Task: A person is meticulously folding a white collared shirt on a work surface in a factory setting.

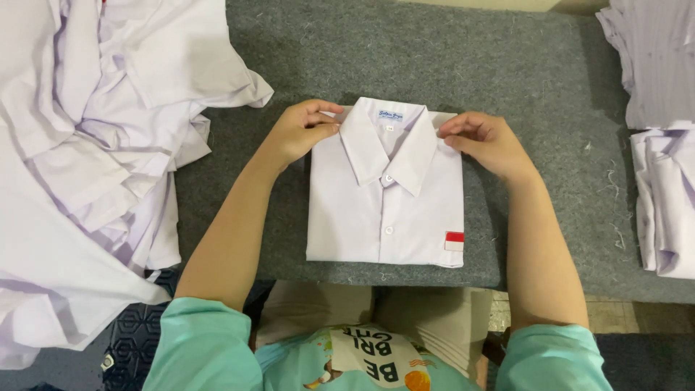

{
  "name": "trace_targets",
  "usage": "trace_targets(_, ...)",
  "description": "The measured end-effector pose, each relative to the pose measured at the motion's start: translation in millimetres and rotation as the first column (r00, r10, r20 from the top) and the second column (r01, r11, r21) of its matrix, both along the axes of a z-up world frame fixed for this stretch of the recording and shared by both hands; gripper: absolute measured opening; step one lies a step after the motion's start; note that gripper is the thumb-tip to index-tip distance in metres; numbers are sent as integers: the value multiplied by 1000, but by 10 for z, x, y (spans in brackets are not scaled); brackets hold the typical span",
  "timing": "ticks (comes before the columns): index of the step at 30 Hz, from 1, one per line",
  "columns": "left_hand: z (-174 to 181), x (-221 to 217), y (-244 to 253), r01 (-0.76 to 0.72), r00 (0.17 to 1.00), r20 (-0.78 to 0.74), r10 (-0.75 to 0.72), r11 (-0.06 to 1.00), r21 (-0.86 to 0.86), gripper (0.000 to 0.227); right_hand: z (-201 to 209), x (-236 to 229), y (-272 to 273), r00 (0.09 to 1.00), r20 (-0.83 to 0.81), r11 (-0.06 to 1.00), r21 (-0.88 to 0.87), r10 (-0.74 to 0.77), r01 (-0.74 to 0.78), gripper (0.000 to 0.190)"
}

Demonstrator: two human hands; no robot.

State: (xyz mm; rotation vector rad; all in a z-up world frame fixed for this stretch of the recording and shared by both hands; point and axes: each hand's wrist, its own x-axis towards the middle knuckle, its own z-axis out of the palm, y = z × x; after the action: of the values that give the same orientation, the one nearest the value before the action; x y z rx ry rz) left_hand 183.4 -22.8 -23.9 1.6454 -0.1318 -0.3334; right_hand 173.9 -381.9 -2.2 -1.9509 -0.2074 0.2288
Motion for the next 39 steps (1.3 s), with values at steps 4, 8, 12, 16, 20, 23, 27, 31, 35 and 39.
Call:
trace_targets(4, -194, 79, -10, -27, 999, -17, 27, 1000, 7, 44, 63, -39, 57, 1000, 12, 999, -33, 13, -13, 29)
trace_targets(8, -207, 86, -32, -109, 994, -40, 105, 988, -109, 44, 94, -72, 109, 1000, 17, 998, -67, -2, 3, 24)
trace_targets(12, -170, 53, -51, -154, 988, -39, 150, 980, -129, 36, 58, -58, 83, 999, 27, 998, -63, -26, 28, 19)
trace_targets(16, -295, 74, -73, -175, 985, -15, 174, 976, -133, 32, -142, 34, -15, 998, 46, 999, -21, -39, 40, 24)
trace_targets(20, -434, 122, -76, -215, 974, 61, 218, 975, -50, 29, -166, 24, -5, 995, 86, 999, 7, -43, 43, 21)
trace_targets(23, -486, 148, -82, -230, 969, 95, 227, 973, 25, 24, -189, 30, -12, 994, 106, 999, 5, -37, 36, 20)
trace_targets(27, -398, 122, -90, -251, 963, 145, 226, 948, 195, 19, -184, 24, -41, 991, 131, 999, -33, -27, 32, 18)
trace_targets(31, -265, 74, -4, -241, 958, 222, 183, 932, 270, 18, -93, 18, -112, 996, 85, 999, -39, -33, 36, 17)
trace_targets(35, -191, 67, 81, -153, 960, 269, 81, 954, 259, 27, 45, -30, -114, 999, 45, 1000, -25, -17, 18, 22)
trace_targets(39, -231, 73, 96, -166, 958, 276, 78, 936, 310, 32, -111, 31, -138, 998, 65, 1000, 19, -10, 9, 23)
